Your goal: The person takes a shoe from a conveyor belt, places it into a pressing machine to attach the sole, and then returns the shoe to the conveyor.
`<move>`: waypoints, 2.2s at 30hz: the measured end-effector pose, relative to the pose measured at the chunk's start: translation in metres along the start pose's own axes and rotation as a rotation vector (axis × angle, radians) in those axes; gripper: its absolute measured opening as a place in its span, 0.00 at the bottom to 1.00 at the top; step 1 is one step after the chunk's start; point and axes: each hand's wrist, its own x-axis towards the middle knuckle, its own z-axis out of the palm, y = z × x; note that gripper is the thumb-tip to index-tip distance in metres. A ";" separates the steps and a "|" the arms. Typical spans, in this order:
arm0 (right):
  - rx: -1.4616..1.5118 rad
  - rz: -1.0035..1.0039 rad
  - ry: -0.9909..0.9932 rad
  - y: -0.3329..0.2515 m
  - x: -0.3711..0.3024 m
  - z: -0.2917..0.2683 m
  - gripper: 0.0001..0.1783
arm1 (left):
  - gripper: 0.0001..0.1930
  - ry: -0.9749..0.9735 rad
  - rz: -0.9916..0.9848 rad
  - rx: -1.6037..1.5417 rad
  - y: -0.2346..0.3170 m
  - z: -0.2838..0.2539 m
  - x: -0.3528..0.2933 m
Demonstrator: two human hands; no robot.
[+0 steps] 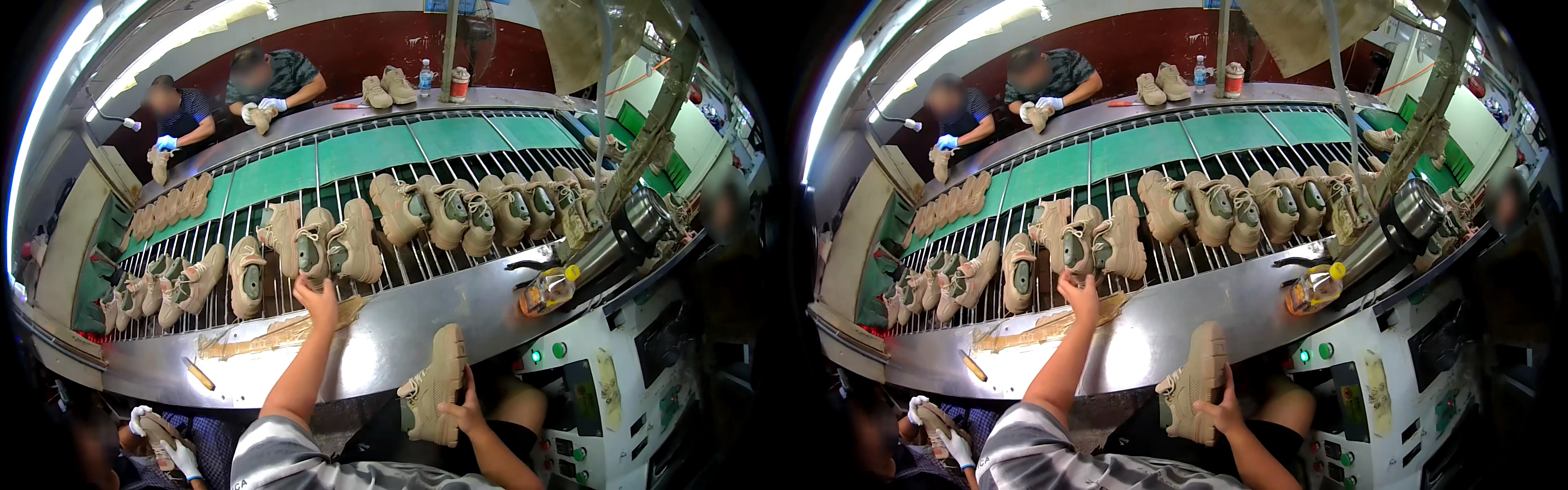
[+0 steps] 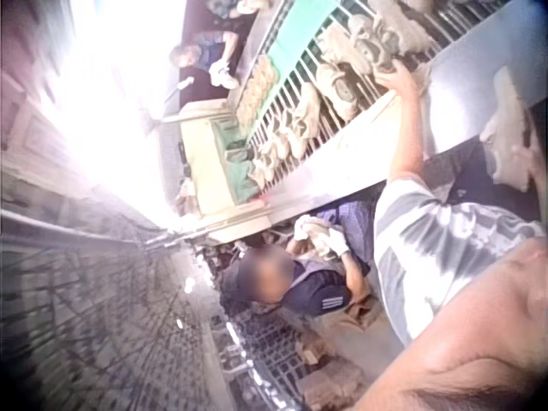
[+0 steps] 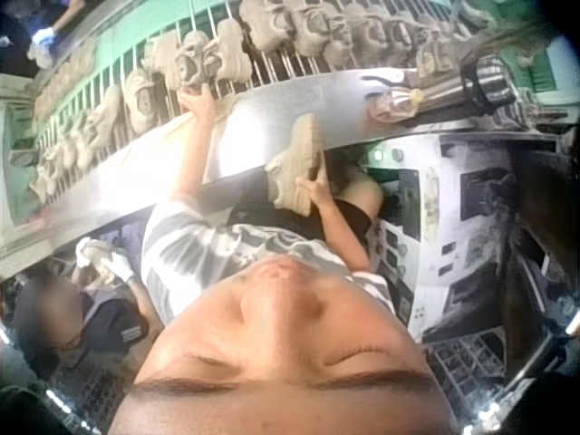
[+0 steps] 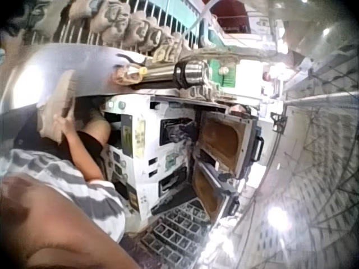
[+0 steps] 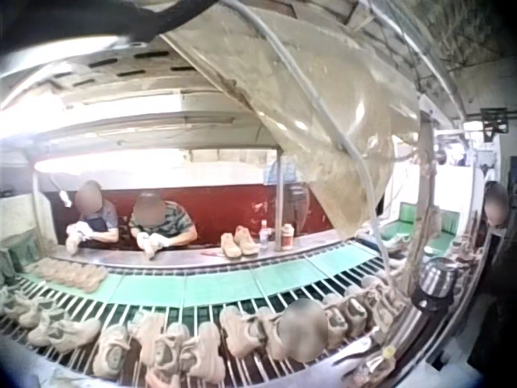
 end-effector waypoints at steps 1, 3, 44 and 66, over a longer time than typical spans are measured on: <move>-0.021 -0.007 0.003 0.003 0.001 -0.003 0.63 | 0.35 -0.180 -0.241 -0.215 0.017 0.004 -0.017; -0.027 -0.005 -0.015 0.002 -0.001 -0.001 0.63 | 0.37 -0.242 -0.482 -0.477 0.017 0.026 -0.033; 0.174 -0.050 -0.037 0.001 -0.007 0.001 0.61 | 0.38 -0.238 -0.120 0.036 0.022 0.001 0.045; 0.155 -0.597 1.270 -0.167 -0.383 -0.292 0.48 | 0.07 -0.819 0.400 -0.087 0.075 -0.063 -0.224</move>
